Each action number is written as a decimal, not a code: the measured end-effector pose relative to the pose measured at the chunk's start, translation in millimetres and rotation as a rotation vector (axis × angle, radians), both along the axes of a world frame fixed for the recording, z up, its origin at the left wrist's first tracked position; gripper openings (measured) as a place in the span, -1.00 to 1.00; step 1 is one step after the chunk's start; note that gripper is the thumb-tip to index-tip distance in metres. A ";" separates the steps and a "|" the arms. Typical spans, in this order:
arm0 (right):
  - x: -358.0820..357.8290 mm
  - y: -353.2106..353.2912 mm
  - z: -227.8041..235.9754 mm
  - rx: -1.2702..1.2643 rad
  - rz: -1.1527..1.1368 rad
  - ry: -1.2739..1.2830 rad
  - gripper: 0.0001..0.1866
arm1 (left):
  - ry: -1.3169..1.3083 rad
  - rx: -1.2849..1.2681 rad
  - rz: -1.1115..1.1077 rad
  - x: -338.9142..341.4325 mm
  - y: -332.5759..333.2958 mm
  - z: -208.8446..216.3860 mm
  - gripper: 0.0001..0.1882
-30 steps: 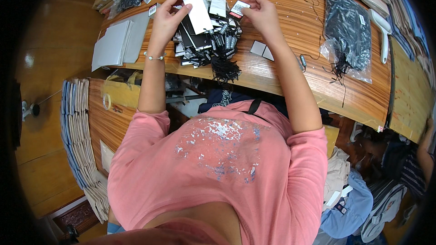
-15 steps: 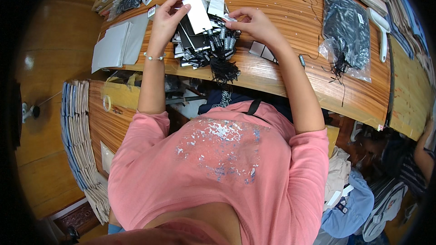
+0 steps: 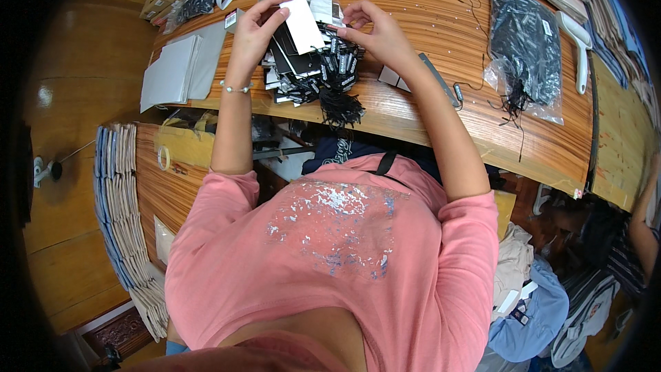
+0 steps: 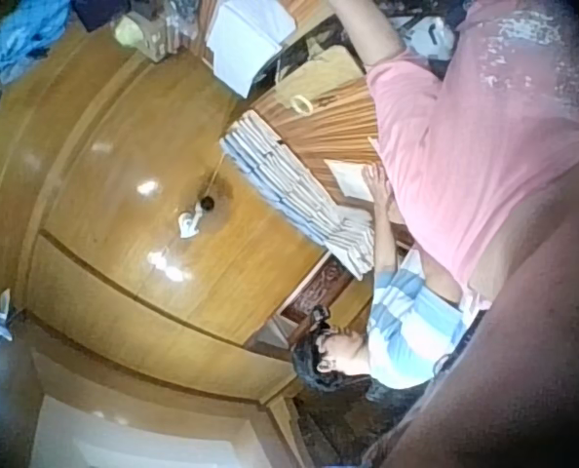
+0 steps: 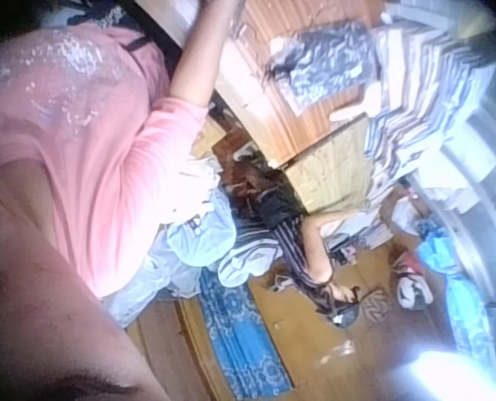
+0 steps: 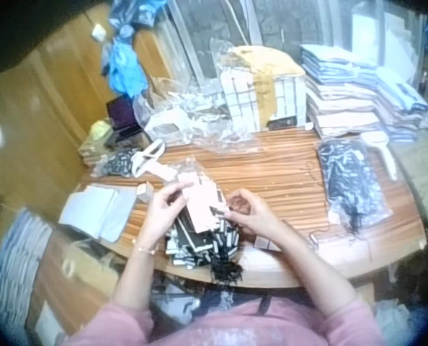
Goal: The person organizes stacks of clothing tags, places a large stack into a plastic bag, and then attaches small adhesive labels to individual tags.
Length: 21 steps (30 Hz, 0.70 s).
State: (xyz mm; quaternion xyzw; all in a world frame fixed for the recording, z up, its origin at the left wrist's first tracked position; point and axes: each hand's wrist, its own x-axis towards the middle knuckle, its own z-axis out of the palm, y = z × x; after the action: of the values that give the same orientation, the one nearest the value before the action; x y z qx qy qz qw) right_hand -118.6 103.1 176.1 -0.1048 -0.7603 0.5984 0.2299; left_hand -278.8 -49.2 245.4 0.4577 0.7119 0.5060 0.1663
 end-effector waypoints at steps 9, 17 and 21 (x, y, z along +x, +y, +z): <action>8.4 -17.1 -3.3 -0.066 -0.096 0.146 -0.65 | -0.071 0.173 -0.067 2.0 -4.7 7.1 -0.70; -3.2 -38.3 39.3 0.152 -0.192 0.342 -0.59 | 0.005 0.219 -0.167 14.7 -4.5 14.0 -0.63; -8.0 -37.8 39.1 -0.350 -0.066 0.353 -0.64 | -0.031 0.324 -0.237 16.8 2.5 17.3 -0.61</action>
State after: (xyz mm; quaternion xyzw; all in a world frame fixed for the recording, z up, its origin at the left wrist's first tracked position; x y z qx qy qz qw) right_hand -126.6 65.2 215.3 -0.0614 -0.5894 0.7221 0.3569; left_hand -262.0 -46.7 262.8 0.5512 0.5597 0.5978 0.1599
